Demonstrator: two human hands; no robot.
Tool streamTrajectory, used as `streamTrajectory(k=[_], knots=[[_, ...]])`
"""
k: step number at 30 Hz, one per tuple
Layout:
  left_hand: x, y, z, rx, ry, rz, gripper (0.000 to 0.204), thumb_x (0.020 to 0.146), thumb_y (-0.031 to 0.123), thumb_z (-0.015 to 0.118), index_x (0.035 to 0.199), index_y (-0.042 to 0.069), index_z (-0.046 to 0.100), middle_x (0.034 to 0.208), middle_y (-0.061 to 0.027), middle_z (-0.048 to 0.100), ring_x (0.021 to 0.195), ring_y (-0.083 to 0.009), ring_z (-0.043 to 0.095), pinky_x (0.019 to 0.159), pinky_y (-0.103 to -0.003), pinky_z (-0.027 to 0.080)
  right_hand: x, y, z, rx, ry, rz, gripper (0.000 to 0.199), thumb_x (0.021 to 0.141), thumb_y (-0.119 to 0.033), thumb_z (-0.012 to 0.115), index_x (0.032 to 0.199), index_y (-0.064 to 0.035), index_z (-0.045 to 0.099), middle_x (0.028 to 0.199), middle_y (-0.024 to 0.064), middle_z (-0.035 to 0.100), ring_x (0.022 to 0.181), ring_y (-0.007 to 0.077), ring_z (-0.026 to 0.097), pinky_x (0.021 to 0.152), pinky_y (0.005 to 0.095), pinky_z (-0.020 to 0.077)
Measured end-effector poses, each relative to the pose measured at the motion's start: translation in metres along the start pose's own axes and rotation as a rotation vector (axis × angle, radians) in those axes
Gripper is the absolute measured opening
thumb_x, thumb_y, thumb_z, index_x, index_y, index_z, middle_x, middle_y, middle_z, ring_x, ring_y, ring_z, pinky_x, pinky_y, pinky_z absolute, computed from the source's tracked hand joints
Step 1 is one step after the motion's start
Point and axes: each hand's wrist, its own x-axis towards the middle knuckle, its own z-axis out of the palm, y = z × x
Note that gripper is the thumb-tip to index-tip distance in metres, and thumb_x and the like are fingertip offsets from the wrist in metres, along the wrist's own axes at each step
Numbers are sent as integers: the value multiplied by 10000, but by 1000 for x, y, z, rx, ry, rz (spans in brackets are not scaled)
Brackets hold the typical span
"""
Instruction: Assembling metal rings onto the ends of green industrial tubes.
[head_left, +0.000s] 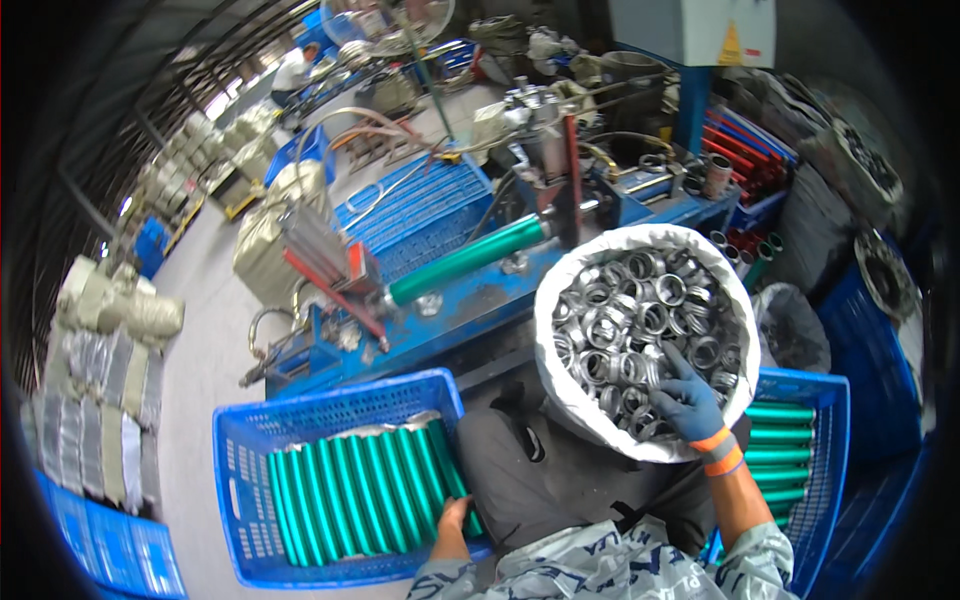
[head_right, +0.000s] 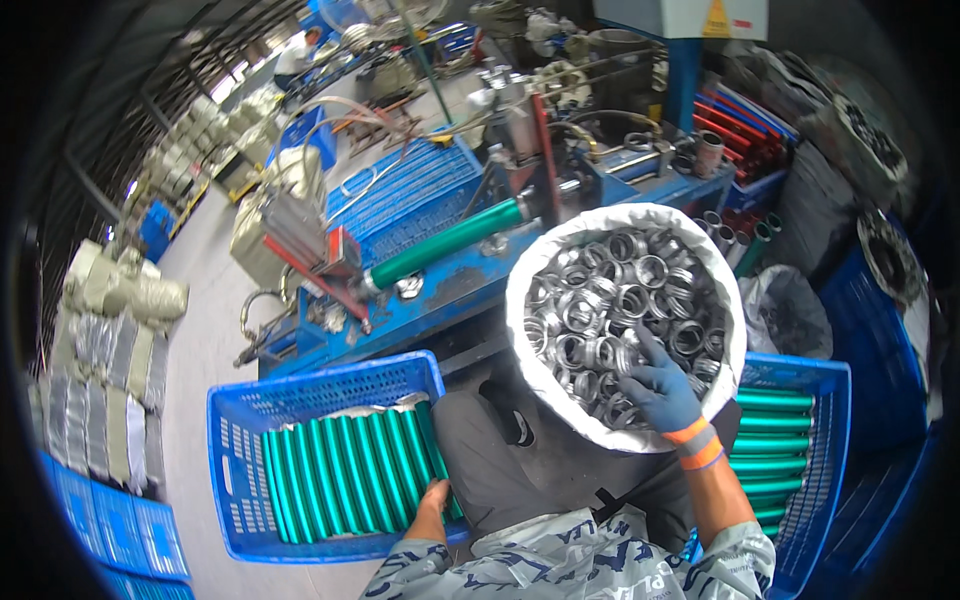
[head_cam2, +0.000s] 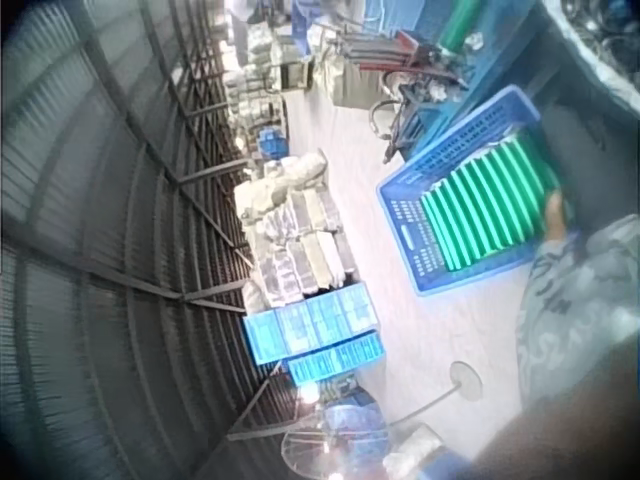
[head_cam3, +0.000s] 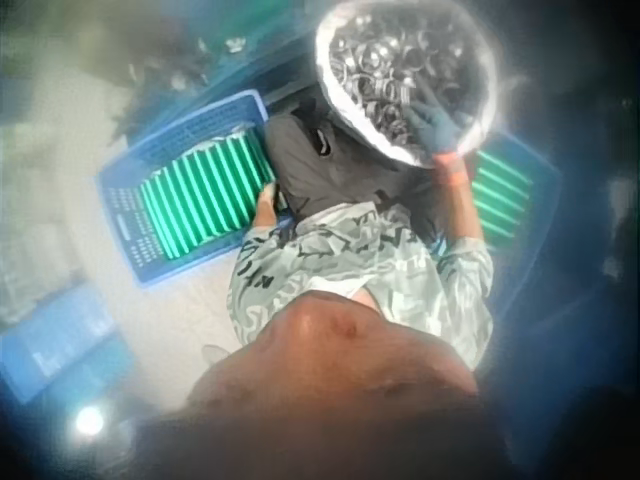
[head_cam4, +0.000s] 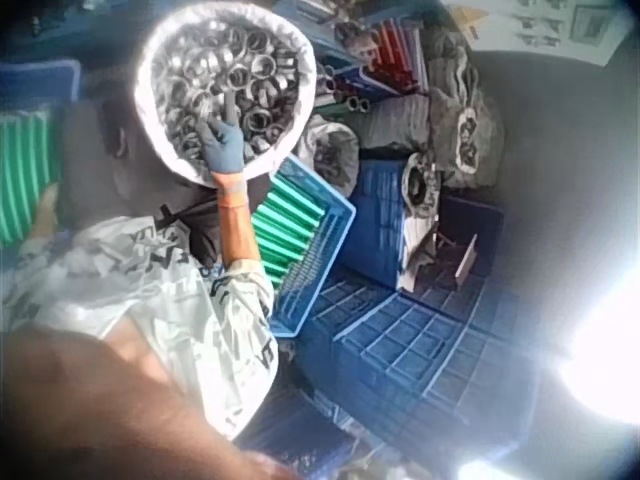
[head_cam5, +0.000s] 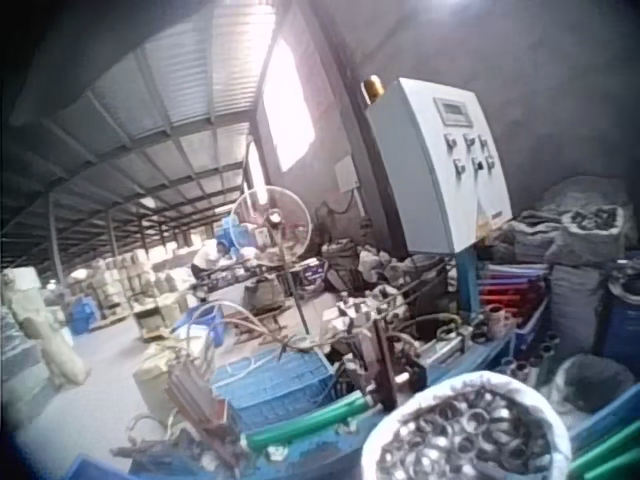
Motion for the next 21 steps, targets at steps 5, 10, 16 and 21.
streamTrajectory(k=[5,10,16,21], knots=[[-44,-15,3,-581,-42,120,971,873,158,880,1690,-77,410,1553,-298,629,1425,-458,622,1225,-594,496,10,21,8,816,64,349,722,966,-396,895,1551,-30,684,1388,64,734,1212,143,677,1045,334,556],[-57,160,-94,-564,202,788,384,1024,158,866,1331,60,655,934,-73,686,826,-189,688,776,-363,569,11,8,3,1339,-176,252,1030,1037,-596,823,1799,-85,354,1594,113,647,1347,238,688,1186,489,553],[-350,345,-34,467,76,1473,707,750,103,842,1443,76,700,1174,-170,789,1059,-361,793,952,-471,624,5,5,0,1242,-151,256,954,1134,-669,632,1797,-40,360,1526,153,705,1274,256,736,1148,457,568],[-411,348,-24,586,-86,1443,740,728,126,834,1458,126,712,1185,-164,792,1079,-424,779,930,-505,632,6,-5,4,1188,48,219,578,1145,-388,697,1574,-9,615,1525,188,717,1353,276,727,1165,441,594]])
